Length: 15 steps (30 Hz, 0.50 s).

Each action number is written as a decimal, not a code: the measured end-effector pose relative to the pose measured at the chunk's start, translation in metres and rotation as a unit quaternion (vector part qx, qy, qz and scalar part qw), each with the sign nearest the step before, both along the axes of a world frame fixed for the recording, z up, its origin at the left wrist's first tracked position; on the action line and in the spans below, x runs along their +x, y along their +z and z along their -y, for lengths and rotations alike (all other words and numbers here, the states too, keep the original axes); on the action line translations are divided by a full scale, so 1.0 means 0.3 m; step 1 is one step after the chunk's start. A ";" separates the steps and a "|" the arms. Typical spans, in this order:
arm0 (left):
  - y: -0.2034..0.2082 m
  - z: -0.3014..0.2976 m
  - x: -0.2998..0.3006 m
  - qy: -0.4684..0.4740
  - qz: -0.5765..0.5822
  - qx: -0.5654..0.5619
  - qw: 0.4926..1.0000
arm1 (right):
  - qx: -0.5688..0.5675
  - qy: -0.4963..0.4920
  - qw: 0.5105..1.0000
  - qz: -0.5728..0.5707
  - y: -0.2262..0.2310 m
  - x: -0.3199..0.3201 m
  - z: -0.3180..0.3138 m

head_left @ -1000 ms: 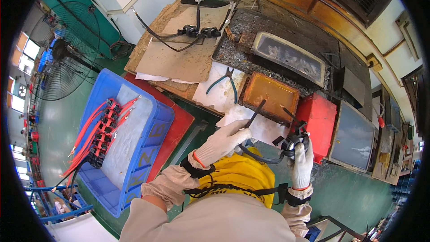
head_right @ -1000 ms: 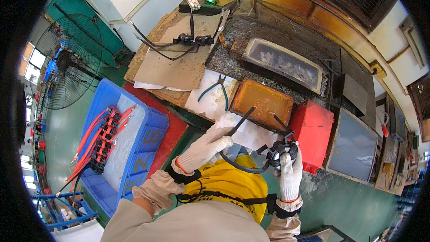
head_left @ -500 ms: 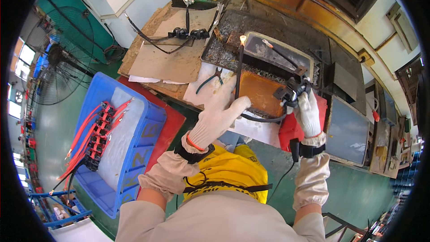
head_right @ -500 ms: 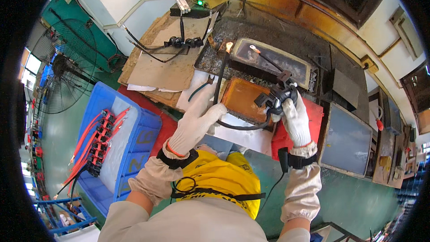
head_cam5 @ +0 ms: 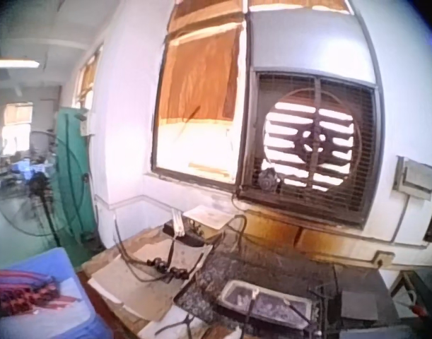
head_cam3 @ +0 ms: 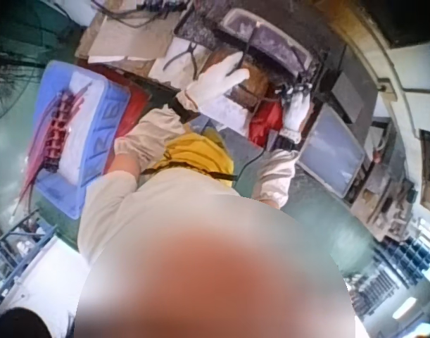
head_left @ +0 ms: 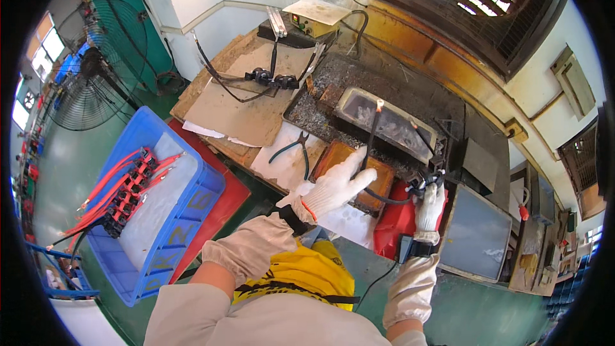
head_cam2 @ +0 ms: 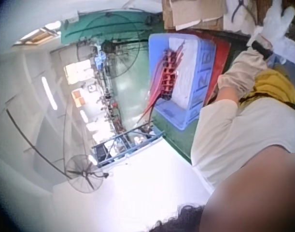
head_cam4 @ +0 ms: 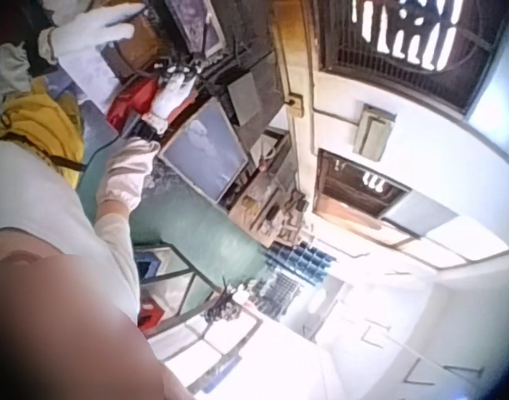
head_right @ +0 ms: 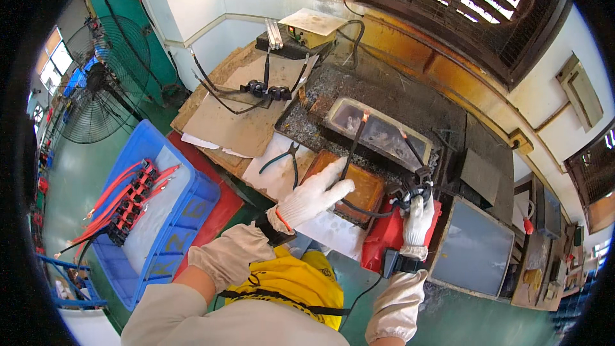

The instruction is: Dipping terminal ends of electrical cables into a soldering machine bath.

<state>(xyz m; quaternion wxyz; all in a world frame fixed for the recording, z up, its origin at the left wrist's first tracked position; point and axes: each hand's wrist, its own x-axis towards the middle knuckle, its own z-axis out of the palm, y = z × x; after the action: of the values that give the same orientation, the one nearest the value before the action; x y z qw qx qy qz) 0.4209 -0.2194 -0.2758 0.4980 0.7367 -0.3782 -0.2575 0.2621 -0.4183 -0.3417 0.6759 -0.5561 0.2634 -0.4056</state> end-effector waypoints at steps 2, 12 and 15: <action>-0.031 0.028 0.006 -0.010 0.010 -0.057 0.998 | -0.024 -0.015 0.999 -0.031 0.006 -0.011 0.007; 0.029 0.086 0.047 -0.014 -0.146 -0.022 0.989 | -0.020 -0.083 0.989 -0.121 0.040 0.015 0.007; -0.014 0.102 0.062 -0.004 -0.141 -0.046 0.989 | -0.025 -0.087 0.988 -0.128 0.038 0.023 0.008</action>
<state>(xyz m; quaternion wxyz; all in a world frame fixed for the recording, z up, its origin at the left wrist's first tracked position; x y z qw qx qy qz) 0.4395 -0.2501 -0.2800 0.5788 0.6679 -0.3185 -0.3427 0.2689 -0.4209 -0.3304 0.5851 -0.5947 0.3848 -0.3949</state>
